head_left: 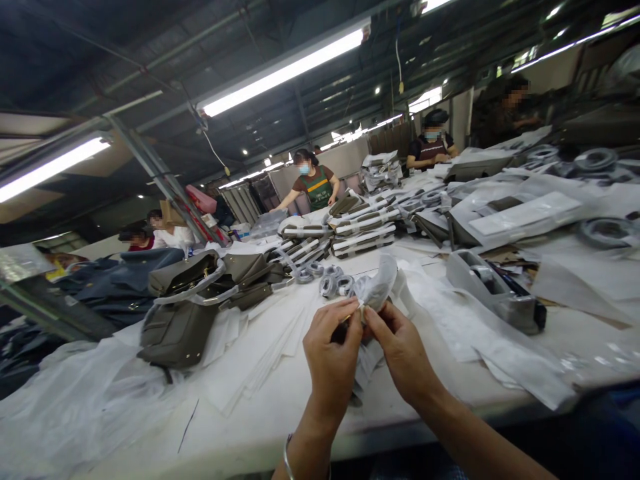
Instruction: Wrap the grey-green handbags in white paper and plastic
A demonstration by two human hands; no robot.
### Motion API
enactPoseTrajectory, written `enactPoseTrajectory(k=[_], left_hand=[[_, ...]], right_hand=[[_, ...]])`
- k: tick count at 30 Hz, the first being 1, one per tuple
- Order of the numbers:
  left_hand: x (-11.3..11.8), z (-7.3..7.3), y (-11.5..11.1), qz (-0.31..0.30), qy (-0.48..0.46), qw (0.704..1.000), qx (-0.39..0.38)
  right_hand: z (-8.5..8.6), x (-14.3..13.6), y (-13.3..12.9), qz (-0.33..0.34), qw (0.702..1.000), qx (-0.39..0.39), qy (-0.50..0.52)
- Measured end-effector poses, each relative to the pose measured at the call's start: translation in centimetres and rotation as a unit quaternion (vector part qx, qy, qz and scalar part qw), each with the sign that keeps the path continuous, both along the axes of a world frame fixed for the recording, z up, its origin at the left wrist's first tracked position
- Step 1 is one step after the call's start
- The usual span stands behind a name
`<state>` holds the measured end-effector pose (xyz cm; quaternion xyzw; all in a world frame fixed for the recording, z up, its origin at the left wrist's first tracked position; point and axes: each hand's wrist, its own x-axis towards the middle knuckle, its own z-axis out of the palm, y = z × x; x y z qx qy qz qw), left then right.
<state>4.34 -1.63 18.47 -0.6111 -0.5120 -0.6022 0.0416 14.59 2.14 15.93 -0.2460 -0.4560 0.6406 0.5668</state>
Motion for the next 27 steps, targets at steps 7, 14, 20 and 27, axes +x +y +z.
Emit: enactPoseTrajectory(k=[7, 14, 20, 27], left_hand=[[-1.1, -0.6, 0.2, 0.001, 0.164, 0.979, 0.121], [-1.5, -0.8, -0.6, 0.015, 0.274, 0.958, 0.078], [-1.7, -0.2, -0.9, -0.004, 0.13, 0.991, -0.032], [-2.4, 2.2, -0.1, -0.048, -0.01, 0.968, -0.247]], right_hand=[[-1.1, -0.2, 0.4, 0.042, 0.998, -0.017, 0.034], [-0.3, 0.0, 0.7, 0.042, 0.998, -0.039, 0.027], [-0.3, 0.5, 1.2, 0.039, 0.999, -0.018, -0.023], [0.4, 0.6, 1.1, 0.047, 0.998, 0.042, -0.029]])
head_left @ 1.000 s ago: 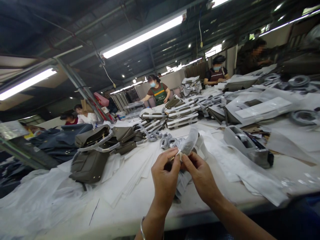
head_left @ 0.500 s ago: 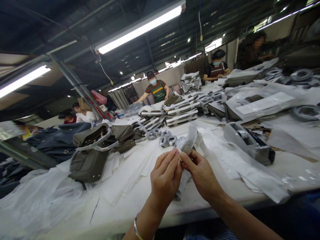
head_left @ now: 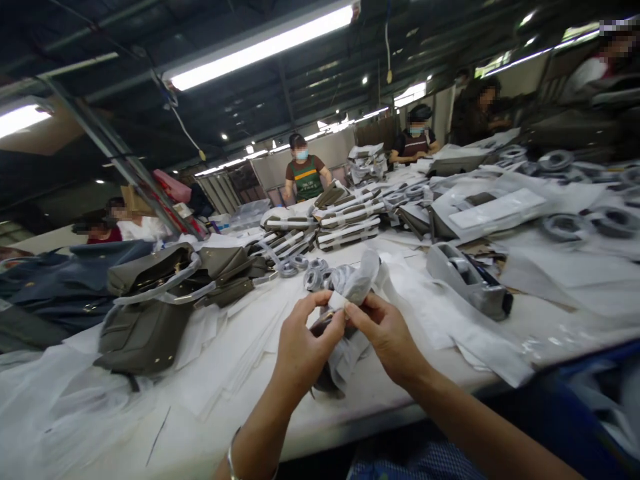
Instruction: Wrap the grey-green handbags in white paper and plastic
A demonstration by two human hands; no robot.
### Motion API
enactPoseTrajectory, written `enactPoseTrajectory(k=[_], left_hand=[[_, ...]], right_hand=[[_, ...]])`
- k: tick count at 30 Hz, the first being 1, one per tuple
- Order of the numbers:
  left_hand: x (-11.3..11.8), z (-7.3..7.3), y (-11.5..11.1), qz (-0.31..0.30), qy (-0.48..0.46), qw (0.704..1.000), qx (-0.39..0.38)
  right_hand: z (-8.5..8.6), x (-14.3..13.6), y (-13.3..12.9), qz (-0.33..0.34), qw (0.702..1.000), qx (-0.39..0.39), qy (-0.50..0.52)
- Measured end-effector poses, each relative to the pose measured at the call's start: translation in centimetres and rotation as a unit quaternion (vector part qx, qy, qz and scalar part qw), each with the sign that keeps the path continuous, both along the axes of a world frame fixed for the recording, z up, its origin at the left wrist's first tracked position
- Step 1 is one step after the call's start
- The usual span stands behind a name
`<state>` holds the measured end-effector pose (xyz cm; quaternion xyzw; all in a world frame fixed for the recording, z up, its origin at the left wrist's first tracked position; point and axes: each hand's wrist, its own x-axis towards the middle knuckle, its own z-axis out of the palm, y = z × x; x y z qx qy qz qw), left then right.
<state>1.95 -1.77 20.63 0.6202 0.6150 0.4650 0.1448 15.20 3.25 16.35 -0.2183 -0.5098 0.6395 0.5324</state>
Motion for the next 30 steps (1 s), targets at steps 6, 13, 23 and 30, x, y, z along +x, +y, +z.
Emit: enactPoseTrajectory(k=[6, 13, 23, 30], left_hand=[[-0.7, -1.0, 0.4, 0.028, -0.094, 0.995, -0.021], [-1.2, -1.5, 0.8, 0.046, -0.166, 0.985, -0.022], [-1.0, -1.7, 0.9, 0.051, -0.171, 0.984, -0.003], [-1.0, -1.6, 0.8, 0.05, -0.156, 0.986, -0.004]], right_hand=[[-1.3, 5.3, 3.9, -0.113, 0.936, 0.229, -0.24], [-7.4, 21.6, 15.0, -0.433, 0.757, 0.118, -0.474], [-8.0, 24.2, 15.2, -0.35, 0.843, -0.05, -0.404], [-8.5, 24.6, 11.2, -0.344, 0.898, -0.151, -0.231]])
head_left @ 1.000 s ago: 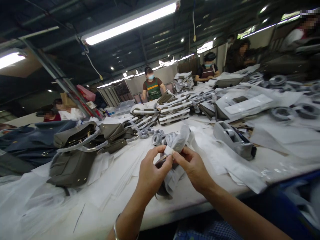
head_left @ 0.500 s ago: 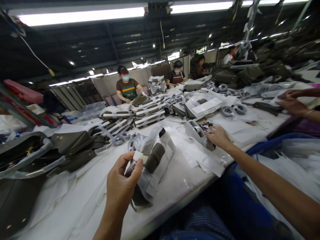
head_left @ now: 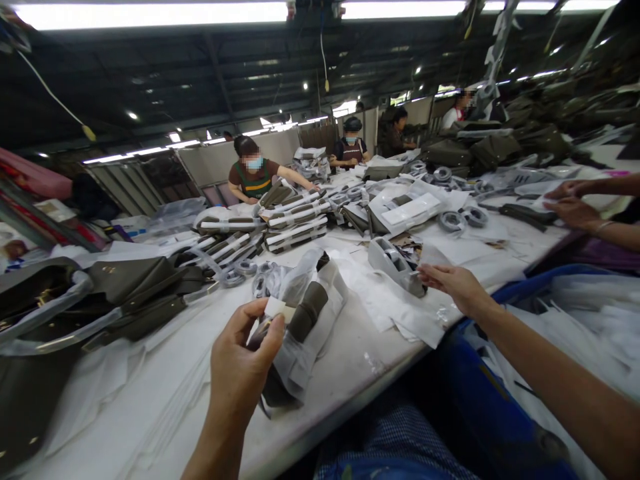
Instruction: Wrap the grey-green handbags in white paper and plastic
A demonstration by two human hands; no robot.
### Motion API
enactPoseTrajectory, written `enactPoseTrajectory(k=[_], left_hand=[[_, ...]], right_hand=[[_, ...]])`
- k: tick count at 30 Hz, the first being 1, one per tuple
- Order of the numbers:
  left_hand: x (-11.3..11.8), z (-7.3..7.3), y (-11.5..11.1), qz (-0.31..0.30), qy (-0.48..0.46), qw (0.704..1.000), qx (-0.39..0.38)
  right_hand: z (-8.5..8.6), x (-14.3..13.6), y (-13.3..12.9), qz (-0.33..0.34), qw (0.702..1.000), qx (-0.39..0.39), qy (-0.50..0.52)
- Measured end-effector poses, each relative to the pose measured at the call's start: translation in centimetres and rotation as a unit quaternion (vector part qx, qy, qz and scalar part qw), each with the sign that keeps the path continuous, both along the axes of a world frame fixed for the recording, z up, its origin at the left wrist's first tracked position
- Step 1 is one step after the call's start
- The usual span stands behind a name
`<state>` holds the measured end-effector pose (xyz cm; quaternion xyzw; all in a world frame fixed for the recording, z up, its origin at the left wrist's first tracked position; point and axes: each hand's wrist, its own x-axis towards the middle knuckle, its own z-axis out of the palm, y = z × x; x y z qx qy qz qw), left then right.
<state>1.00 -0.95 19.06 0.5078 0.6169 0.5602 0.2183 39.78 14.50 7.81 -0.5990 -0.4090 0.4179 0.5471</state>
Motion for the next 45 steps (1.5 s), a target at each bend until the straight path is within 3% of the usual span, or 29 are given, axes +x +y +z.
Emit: enactPoseTrajectory(k=[5, 8, 10, 13, 16, 19, 22, 26, 32, 39, 42, 45], left_hand=[[-0.5, -0.3, 0.3, -0.013, -0.008, 1.0, 0.006], [-0.6, -0.3, 0.4, -0.021, -0.02, 1.0, 0.006], [-0.6, -0.2, 0.5, -0.027, -0.031, 0.999, 0.01], [-0.4, -0.3, 0.5, -0.037, -0.028, 0.999, 0.02], [-0.3, -0.6, 0.5, -0.046, -0.007, 0.999, 0.028], [-0.3, -1.0, 0.5, -0.048, 0.017, 0.998, 0.037], [0.0, -1.1, 0.4, -0.033, 0.058, 0.996, 0.06], [0.4, -1.4, 0.2, 0.0, 0.13, 0.984, 0.124], [0.4, -2.2, 0.2, 0.024, 0.198, 0.957, 0.209], [0.3, -2.4, 0.4, 0.019, 0.232, 0.947, 0.22], [0.4, -2.5, 0.3, 0.023, 0.253, 0.94, 0.229], [0.5, -2.6, 0.4, 0.02, 0.297, 0.919, 0.257]], right_hand=[[-3.3, -0.3, -2.3, -0.016, 0.998, -0.049, 0.039], [-3.5, -1.0, -3.3, -0.021, 0.999, -0.035, 0.035], [-2.1, -2.3, -4.2, 0.005, 1.0, -0.007, 0.026], [1.6, -5.9, -6.1, 0.103, 0.992, 0.063, -0.032], [5.9, -10.9, -8.6, 0.203, 0.969, 0.127, -0.064], [9.1, -15.7, -10.9, 0.3, 0.939, 0.165, -0.029], [10.7, -19.4, -11.8, 0.356, 0.918, 0.176, 0.014], [11.1, -22.4, -11.4, 0.356, 0.916, 0.187, 0.008], [10.8, -22.8, -10.7, 0.337, 0.927, 0.148, -0.071], [10.0, -21.6, -10.5, 0.356, 0.912, 0.152, -0.137], [9.4, -21.2, -10.5, 0.381, 0.91, 0.13, -0.101], [9.1, -20.9, -10.6, 0.418, 0.907, 0.056, -0.006]])
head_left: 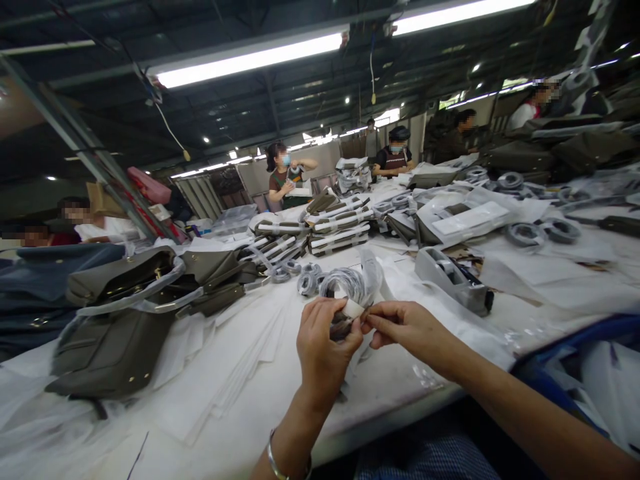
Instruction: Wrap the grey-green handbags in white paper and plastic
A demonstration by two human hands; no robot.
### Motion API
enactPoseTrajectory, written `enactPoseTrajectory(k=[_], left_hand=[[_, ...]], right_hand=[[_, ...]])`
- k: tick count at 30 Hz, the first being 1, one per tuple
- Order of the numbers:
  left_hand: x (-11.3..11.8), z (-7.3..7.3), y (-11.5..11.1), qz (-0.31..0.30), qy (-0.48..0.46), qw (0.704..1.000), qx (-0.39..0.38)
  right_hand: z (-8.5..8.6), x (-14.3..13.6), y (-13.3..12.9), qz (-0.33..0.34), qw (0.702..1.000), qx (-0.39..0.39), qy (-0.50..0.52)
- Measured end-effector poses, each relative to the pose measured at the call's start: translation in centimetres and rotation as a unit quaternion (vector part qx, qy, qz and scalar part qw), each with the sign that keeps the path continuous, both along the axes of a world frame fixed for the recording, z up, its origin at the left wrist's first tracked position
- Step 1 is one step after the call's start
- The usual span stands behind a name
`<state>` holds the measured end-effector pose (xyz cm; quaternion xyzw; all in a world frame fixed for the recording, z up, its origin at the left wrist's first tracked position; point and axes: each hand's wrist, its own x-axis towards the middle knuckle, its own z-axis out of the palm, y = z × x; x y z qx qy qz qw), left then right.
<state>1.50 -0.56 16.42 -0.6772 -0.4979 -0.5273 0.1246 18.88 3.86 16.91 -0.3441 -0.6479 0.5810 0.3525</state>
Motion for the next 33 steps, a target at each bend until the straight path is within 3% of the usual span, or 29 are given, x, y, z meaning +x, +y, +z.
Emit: enactPoseTrajectory(k=[3, 5, 9, 13, 19, 24, 33], left_hand=[[0.2, -0.3, 0.0, -0.005, 0.045, 0.998, 0.033], [0.4, -0.5, 0.0, -0.007, 0.055, 0.998, 0.043], [0.6, -0.5, -0.2, -0.015, 0.041, 0.998, 0.035], [0.3, 0.1, -0.4, -0.011, -0.022, 0.999, -0.039], [-0.3, 0.9, -0.7, -0.02, -0.105, 0.983, -0.149], [-0.5, 0.7, -0.6, -0.039, -0.141, 0.972, -0.184], [-0.2, 1.6, -0.6, -0.113, -0.255, 0.932, -0.233]], right_hand=[[-0.3, 0.0, -0.1, 0.025, 0.992, -0.112, 0.047], [-0.7, 0.0, 0.1, 0.016, 0.991, -0.121, 0.06], [-1.7, -0.3, 0.7, -0.003, 0.995, -0.081, 0.063], [-2.3, -0.6, 1.1, 0.043, 0.993, -0.033, 0.101], [-2.0, -1.2, 1.0, 0.048, 0.991, 0.045, 0.119], [-1.6, -1.4, 1.0, 0.04, 0.991, 0.082, 0.103], [-1.5, -1.4, 1.6, 0.019, 0.966, 0.238, 0.101]])
